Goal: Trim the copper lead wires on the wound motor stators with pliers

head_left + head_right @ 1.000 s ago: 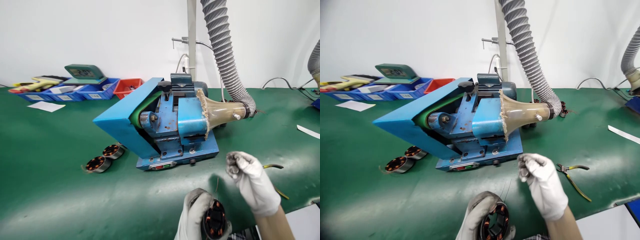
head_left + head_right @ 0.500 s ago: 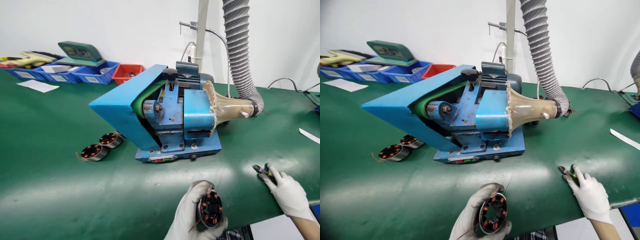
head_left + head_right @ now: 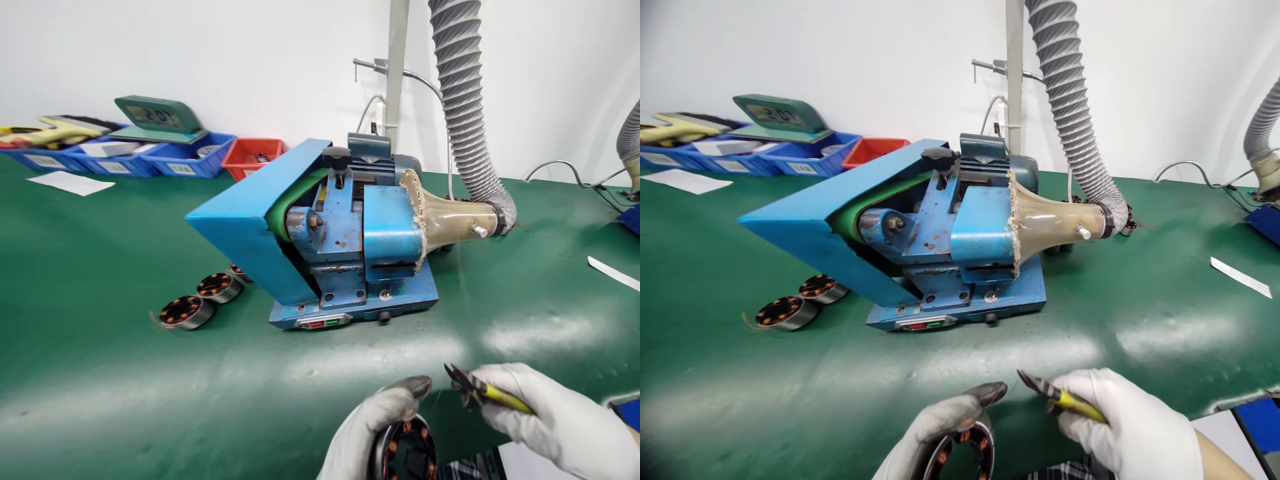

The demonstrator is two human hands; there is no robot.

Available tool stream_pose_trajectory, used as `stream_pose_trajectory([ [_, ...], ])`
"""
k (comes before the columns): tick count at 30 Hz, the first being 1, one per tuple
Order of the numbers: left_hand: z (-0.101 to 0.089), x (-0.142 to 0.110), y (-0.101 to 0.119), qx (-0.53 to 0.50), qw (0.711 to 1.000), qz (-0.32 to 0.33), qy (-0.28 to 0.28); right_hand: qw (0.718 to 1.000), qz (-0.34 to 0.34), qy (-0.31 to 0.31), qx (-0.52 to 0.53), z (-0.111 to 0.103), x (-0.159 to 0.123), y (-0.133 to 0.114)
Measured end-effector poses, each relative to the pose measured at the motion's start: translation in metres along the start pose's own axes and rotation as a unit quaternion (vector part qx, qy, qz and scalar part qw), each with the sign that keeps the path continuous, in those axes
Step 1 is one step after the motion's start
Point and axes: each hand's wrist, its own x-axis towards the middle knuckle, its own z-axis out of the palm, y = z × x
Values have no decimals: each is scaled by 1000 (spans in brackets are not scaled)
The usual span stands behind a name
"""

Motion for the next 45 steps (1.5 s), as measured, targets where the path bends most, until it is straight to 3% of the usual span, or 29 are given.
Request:
stream_pose_trajectory([
  [3,3,3,-8,21,999,-34,-16,998,-53,-26,36,-3,-5,-17],
  [6,5,4,-10,27,998,-42,-29,991,-83,-36,98,3,-3,-16],
  [13,-2,11,-16,15,997,-31,-70,985,-39,7,167,28,-7,-11],
  [17,-11,24,-26,3,994,-24,-103,985,-26,-3,173,25,-7,-14],
  [21,-19,25,-31,-2,993,-23,-113,981,-2,-52,188,15,-7,-11],
  [23,-19,15,-28,-1,995,-29,-99,980,30,-22,194,10,-8,-6],
  [26,-14,-3,-21,0,998,-59,-36,978,74,53,188,6,-8,4],
  [28,-10,-9,-17,2,998,-67,9,975,78,53,203,7,-6,9],
  [31,-6,-2,-12,30,999,-23,30,964,-13,24,265,18,3,7],
  [34,-7,12,-6,75,996,36,5,948,-115,34,296,37,11,-6],
  [38,-9,22,6,97,993,65,1,940,-109,80,313,61,16,-24],
  [42,-8,19,13,69,998,13,-8,879,-67,67,467,63,18,-32],
  [45,0,10,12,44,998,-39,-13,829,-90,74,547,51,24,-33],
])
